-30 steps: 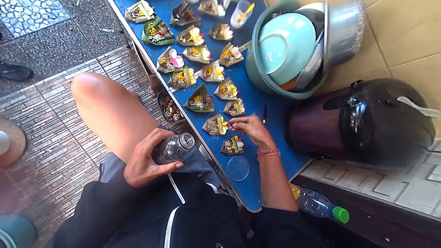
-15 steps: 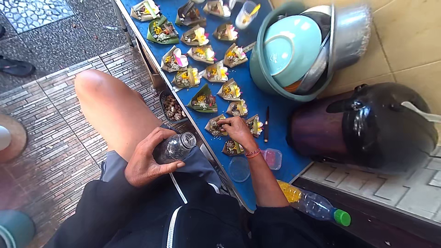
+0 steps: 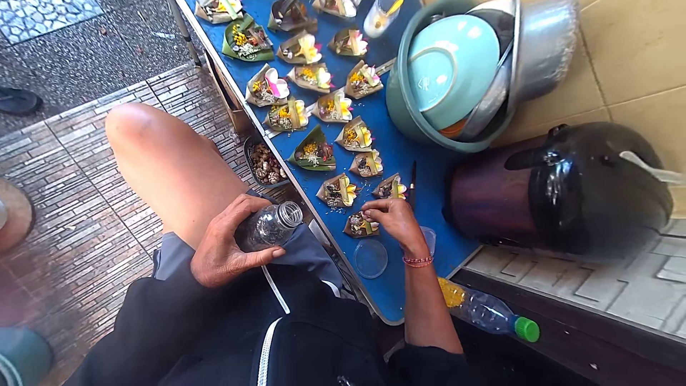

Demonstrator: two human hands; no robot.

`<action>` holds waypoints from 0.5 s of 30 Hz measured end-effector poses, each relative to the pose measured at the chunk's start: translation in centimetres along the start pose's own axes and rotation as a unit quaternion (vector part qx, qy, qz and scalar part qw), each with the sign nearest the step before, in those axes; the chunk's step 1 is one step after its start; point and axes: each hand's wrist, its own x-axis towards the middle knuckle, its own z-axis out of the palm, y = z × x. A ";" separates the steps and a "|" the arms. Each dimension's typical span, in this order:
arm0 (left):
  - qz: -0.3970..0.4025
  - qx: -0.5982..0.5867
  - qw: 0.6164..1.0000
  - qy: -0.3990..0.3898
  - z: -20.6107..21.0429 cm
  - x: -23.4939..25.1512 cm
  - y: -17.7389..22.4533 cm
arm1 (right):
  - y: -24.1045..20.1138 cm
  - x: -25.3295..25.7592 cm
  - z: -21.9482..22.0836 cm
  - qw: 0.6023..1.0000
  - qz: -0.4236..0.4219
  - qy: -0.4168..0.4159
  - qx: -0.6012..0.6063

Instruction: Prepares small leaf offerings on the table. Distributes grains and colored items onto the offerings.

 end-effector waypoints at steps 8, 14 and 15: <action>0.007 0.000 1.000 -0.008 0.2 0.1 0.2 | 1.9 -1.4 1.3 0.997 -0.025 0.015 -0.074; 0.009 0.004 1.000 -0.015 0.5 0.1 0.3 | 2.0 -1.4 1.6 0.992 -0.055 0.007 -0.109; 0.007 0.003 1.000 -0.015 0.5 0.1 0.4 | 2.0 -1.3 1.6 0.993 -0.053 0.003 -0.110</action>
